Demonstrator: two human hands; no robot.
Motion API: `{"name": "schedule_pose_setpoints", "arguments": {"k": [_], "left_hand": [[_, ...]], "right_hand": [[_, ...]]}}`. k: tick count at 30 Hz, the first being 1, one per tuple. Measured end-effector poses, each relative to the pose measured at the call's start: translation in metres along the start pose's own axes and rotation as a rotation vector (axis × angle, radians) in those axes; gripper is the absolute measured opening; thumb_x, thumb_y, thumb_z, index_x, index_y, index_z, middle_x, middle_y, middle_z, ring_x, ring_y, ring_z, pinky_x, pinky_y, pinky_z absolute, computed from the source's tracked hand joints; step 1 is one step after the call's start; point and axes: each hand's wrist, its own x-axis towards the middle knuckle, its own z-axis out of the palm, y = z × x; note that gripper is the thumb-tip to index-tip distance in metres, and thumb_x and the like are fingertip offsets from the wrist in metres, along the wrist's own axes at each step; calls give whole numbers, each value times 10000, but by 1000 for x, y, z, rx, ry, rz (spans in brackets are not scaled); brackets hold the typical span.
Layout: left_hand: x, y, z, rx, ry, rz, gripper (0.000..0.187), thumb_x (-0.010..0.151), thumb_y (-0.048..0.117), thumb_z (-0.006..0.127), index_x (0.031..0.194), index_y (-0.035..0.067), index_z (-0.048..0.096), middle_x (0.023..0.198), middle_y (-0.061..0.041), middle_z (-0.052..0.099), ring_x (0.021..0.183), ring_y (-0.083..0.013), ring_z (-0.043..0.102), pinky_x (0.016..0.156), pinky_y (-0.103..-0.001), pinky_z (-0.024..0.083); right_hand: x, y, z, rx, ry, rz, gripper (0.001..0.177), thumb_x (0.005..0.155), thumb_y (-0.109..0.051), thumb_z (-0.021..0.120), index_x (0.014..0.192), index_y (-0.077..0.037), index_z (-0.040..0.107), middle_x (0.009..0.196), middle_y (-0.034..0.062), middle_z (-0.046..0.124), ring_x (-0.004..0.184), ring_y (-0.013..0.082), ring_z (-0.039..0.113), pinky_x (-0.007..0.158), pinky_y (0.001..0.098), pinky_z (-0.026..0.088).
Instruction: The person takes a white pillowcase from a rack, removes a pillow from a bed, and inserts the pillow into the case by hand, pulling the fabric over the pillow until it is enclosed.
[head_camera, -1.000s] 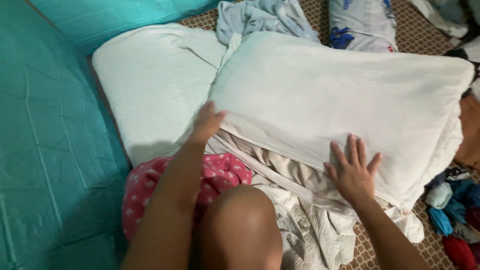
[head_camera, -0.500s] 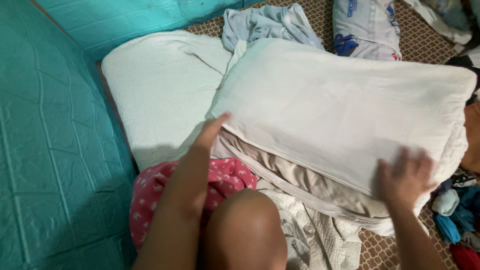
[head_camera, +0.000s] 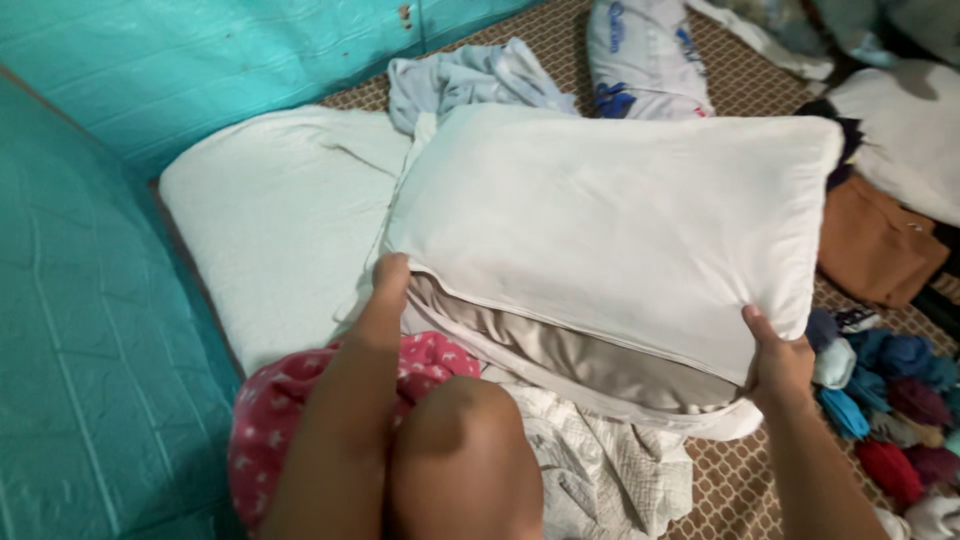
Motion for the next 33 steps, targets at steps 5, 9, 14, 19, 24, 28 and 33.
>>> {"name": "schedule_pose_setpoints", "arguments": {"k": [5, 9, 14, 19, 24, 28, 33], "left_hand": [[8, 97, 26, -847, -103, -175, 330, 899, 251, 565, 1121, 29, 666, 1086, -174, 705, 950, -326, 671, 827, -489, 532], [-65, 237, 52, -1064, -312, -114, 260, 873, 225, 577, 1066, 66, 647, 1033, -123, 699, 935, -311, 674, 818, -518, 547], [-175, 307, 107, -953, -376, 257, 206, 866, 204, 632, 1036, 89, 622, 976, -59, 654, 906, -249, 641, 744, -424, 516], [-175, 261, 148, -811, -521, 296, 205, 860, 193, 662, 1030, 80, 681, 1023, -54, 665, 969, -223, 644, 836, -384, 556], [-115, 161, 191, 334, -388, 698, 362, 916, 354, 589, 958, 13, 703, 1033, -248, 702, 993, -400, 650, 891, -483, 499], [-108, 139, 197, 708, -368, 792, 433, 905, 405, 609, 972, -13, 701, 1104, -312, 645, 1065, -483, 602, 929, -536, 474], [-114, 153, 191, 497, -359, 670, 463, 976, 434, 545, 1052, 4, 696, 1152, -290, 694, 1140, -463, 629, 988, -515, 498]], "right_hand": [[-18, -26, -15, 382, -48, -214, 504, 902, -70, 773, 1319, 119, 563, 1223, 140, 713, 1056, 241, 726, 949, 351, 587], [-19, -13, -52, 499, 80, -376, 440, 902, -26, 729, 1312, 100, 634, 1255, 146, 710, 1076, 240, 703, 962, 342, 565], [8, 31, -114, 597, 318, -513, 321, 947, -55, 665, 1212, 122, 695, 1196, 157, 724, 1029, 241, 697, 937, 352, 558], [44, 97, -195, 556, 494, -467, 212, 1008, -128, 678, 1091, 65, 643, 1088, 139, 686, 953, 223, 669, 853, 351, 566], [48, 152, -235, -254, 394, 92, 359, 1036, -294, 618, 1208, 20, 643, 1023, 202, 685, 826, 292, 662, 696, 410, 539], [33, 154, -192, -460, 84, -54, 535, 971, -246, 721, 1425, 1, 585, 1240, 277, 676, 1083, 416, 667, 881, 494, 511], [-14, 94, -83, -614, -45, -225, 570, 894, -278, 739, 1414, -103, 584, 1497, 189, 520, 1315, 366, 541, 1034, 502, 489]]}}
